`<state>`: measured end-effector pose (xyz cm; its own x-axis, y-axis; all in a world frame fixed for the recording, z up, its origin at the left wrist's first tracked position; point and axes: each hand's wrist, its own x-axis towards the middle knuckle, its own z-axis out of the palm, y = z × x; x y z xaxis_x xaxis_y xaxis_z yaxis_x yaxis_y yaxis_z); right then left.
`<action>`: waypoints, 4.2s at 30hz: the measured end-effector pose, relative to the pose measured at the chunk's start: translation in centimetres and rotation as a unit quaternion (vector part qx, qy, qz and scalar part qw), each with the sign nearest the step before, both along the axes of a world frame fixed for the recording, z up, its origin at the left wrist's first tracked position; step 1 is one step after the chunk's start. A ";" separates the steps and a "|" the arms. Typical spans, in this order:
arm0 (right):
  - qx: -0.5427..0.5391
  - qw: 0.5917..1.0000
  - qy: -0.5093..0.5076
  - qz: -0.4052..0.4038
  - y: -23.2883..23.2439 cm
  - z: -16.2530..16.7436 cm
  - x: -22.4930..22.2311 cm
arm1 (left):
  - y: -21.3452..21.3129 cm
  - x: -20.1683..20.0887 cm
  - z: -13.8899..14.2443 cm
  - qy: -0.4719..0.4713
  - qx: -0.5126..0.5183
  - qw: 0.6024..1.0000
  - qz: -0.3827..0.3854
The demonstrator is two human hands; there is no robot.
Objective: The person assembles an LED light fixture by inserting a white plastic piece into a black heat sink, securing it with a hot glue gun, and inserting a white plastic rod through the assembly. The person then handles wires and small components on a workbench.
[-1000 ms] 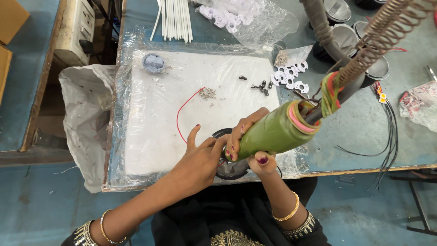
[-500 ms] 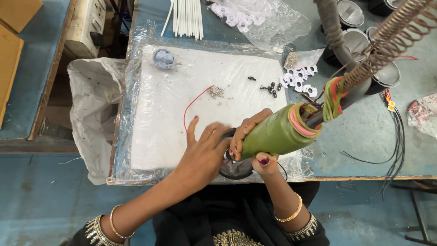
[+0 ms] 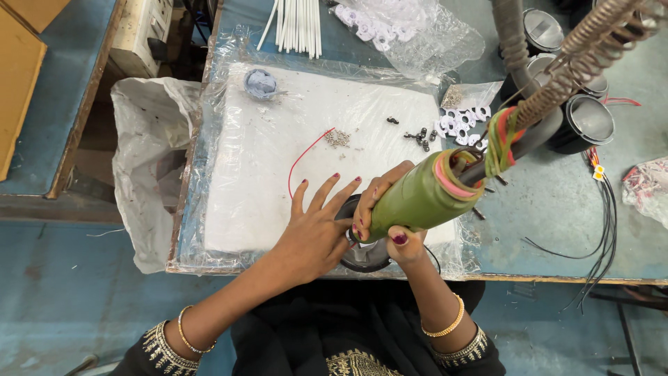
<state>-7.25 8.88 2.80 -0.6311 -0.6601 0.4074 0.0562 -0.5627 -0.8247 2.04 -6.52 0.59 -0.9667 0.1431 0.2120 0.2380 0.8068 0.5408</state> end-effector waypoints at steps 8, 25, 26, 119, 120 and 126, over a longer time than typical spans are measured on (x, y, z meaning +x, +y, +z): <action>0.009 0.999 0.052 -0.011 -0.5 0.0 0.2 | -0.4 -0.9 -1.3 -0.019 0.116 0.993 0.021; 0.013 0.998 0.065 0.006 -1.0 0.0 -0.3 | -0.1 -1.6 0.4 -0.014 0.148 0.987 0.054; 0.013 0.998 0.060 0.007 -1.0 0.1 -0.3 | -0.1 -1.6 0.2 -0.015 0.148 0.987 0.055; 0.027 0.943 0.047 -0.330 -0.9 1.9 2.7 | 1.9 0.2 -4.8 0.064 0.267 0.961 0.025; 0.026 0.937 0.062 -0.343 -1.2 1.8 2.8 | 2.0 0.2 -4.8 0.065 0.267 0.961 0.029; 0.061 0.904 0.072 -0.416 -2.3 2.0 3.9 | 2.4 0.3 -5.1 0.076 0.275 0.958 0.033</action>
<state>-3.37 6.63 4.84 -0.8765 -0.0265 0.4807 -0.4575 -0.2646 -0.8489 2.38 -4.15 -4.50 -0.9218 -0.0920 0.3766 0.3056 0.4254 0.8518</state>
